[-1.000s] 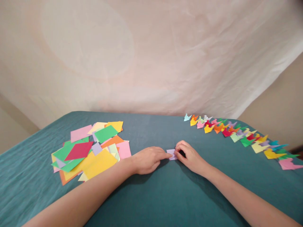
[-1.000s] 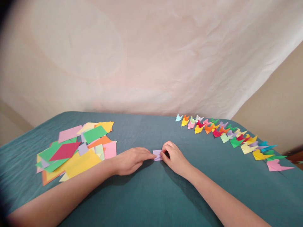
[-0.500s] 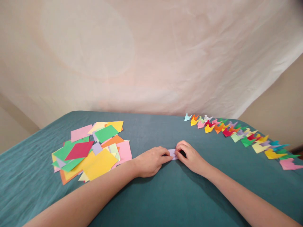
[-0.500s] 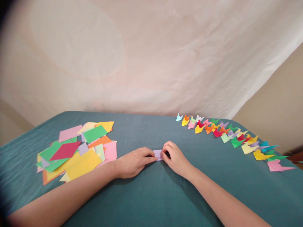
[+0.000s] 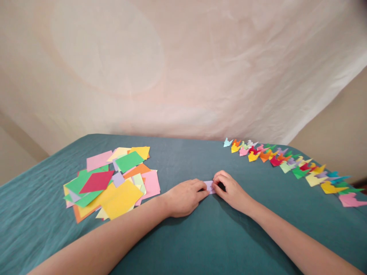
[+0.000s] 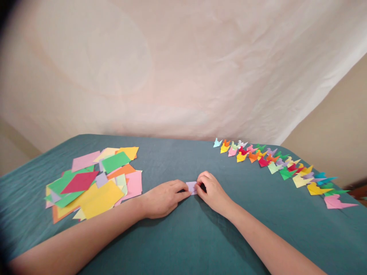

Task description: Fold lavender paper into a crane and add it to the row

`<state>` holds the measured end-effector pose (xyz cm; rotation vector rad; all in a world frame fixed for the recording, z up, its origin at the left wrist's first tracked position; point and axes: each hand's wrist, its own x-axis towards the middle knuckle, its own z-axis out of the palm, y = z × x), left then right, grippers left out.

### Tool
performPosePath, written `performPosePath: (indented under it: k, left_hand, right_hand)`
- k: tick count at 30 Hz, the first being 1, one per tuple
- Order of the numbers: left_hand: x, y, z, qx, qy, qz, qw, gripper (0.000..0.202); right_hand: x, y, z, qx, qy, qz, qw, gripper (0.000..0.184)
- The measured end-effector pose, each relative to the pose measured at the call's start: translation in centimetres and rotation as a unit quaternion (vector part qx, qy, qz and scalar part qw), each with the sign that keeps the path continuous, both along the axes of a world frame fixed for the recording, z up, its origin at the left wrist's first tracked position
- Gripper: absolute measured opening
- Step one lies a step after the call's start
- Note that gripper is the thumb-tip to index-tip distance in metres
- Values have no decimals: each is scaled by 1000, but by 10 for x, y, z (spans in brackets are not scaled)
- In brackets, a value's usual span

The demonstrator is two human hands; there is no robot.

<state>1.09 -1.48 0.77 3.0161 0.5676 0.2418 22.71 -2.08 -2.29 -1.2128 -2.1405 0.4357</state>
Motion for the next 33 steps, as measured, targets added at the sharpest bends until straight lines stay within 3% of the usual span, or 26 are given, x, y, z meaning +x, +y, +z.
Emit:
performPosePath:
  k: [20, 33]
  left_hand:
    - [4, -1, -2, 38, 14, 6, 999, 25]
    - [5, -3, -1, 22, 7, 11, 1000, 34]
  right_hand:
    - [-2, 0, 0, 1, -7, -10, 1000, 8]
    - [-3, -1, 1, 4, -23, -15, 1000, 10]
